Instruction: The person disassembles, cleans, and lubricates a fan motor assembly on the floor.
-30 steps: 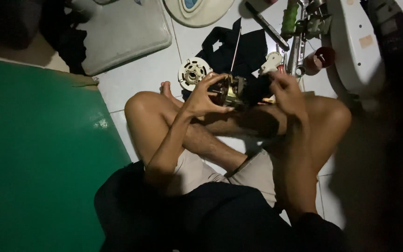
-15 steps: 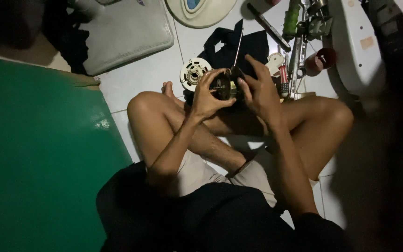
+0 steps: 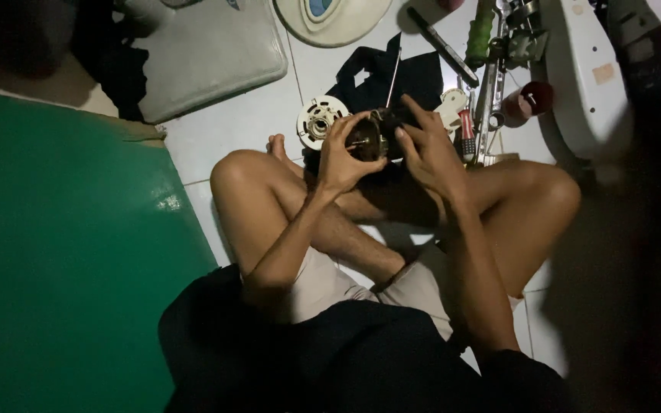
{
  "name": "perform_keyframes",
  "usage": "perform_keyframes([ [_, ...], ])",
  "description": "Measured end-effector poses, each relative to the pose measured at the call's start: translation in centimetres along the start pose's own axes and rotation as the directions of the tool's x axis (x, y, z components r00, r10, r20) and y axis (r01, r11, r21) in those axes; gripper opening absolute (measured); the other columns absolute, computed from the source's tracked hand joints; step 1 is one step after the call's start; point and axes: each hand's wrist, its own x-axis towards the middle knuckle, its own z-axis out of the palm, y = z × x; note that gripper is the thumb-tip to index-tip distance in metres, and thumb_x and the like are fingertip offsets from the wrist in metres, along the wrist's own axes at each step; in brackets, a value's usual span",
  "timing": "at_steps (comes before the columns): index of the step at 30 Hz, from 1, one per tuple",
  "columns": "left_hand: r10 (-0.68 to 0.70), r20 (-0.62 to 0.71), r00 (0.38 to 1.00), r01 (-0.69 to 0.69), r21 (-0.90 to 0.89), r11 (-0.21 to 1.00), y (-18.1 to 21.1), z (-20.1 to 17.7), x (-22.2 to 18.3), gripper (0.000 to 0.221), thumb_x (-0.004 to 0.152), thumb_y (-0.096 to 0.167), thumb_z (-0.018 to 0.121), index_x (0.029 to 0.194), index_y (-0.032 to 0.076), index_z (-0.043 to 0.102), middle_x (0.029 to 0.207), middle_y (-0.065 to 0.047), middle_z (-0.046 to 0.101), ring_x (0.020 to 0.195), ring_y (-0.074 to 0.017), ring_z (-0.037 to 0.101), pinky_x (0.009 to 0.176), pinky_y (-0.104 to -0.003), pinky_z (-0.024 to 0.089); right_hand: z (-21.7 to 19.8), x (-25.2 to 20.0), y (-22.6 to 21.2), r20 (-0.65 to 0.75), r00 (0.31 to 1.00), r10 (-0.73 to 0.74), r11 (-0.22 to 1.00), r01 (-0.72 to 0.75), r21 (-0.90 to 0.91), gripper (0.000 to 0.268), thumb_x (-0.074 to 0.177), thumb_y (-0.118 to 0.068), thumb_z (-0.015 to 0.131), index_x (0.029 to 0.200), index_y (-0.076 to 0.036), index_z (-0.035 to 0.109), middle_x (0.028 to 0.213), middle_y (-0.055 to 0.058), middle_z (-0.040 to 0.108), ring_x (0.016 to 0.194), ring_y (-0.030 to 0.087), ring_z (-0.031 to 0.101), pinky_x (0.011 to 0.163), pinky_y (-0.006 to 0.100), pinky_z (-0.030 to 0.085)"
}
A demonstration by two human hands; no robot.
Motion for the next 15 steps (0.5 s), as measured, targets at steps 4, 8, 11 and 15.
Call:
perform_keyframes([
  [4,-0.010,-0.068,0.998,0.016,0.077,0.997,-1.3,-0.4,0.3,0.102,0.067,0.027,0.111,0.159,0.015,0.071,0.143,-0.022,0.071,0.130,-0.0457,0.074,0.112,-0.059,0.067,-1.2,-0.8,-1.1,0.042,0.987,0.156,0.971,-0.161,0.175,0.020,0.121,-0.013,0.063,0.132,0.004,0.063,0.165,0.033,0.062,0.131,0.054,0.073,0.108,0.059,0.063],
  [8,-0.180,-0.104,0.978,0.179,-0.017,0.984,0.0,-0.8,0.8,0.105,0.073,0.039,0.114,0.159,0.003,0.067,0.143,-0.028,0.066,0.132,-0.0521,0.071,0.107,-0.057,0.069,-1.3,-1.6,1.9,-0.021,0.999,0.030,0.980,-0.025,0.198,0.044,0.124,-0.015,0.068,0.081,-0.005,0.068,0.141,0.024,0.080,0.123,0.052,0.078,0.105,0.054,0.059],
  [11,-0.160,-0.104,0.982,0.169,0.083,0.982,-0.1,-1.0,0.8,0.101,0.075,0.028,0.110,0.163,0.009,0.064,0.143,-0.021,0.061,0.135,-0.0485,0.067,0.109,-0.063,0.070,0.6,-1.7,3.3,-0.149,0.978,0.146,0.937,-0.089,0.338,0.039,0.131,-0.013,0.058,0.099,0.000,0.077,0.141,0.029,0.077,0.132,0.053,0.075,0.114,0.059,0.053],
  [15,-0.222,-0.099,0.970,0.237,0.190,0.953,0.3,-0.8,1.2,0.101,0.072,0.033,0.110,0.160,0.010,0.066,0.134,-0.013,0.058,0.131,-0.0403,0.067,0.110,-0.061,0.069,6.1,-0.3,3.6,-0.254,0.962,0.098,0.930,0.002,0.367,0.026,0.126,-0.006,0.064,0.107,0.005,0.077,0.151,0.033,0.072,0.143,0.059,0.067,0.122,0.064,0.047],
])
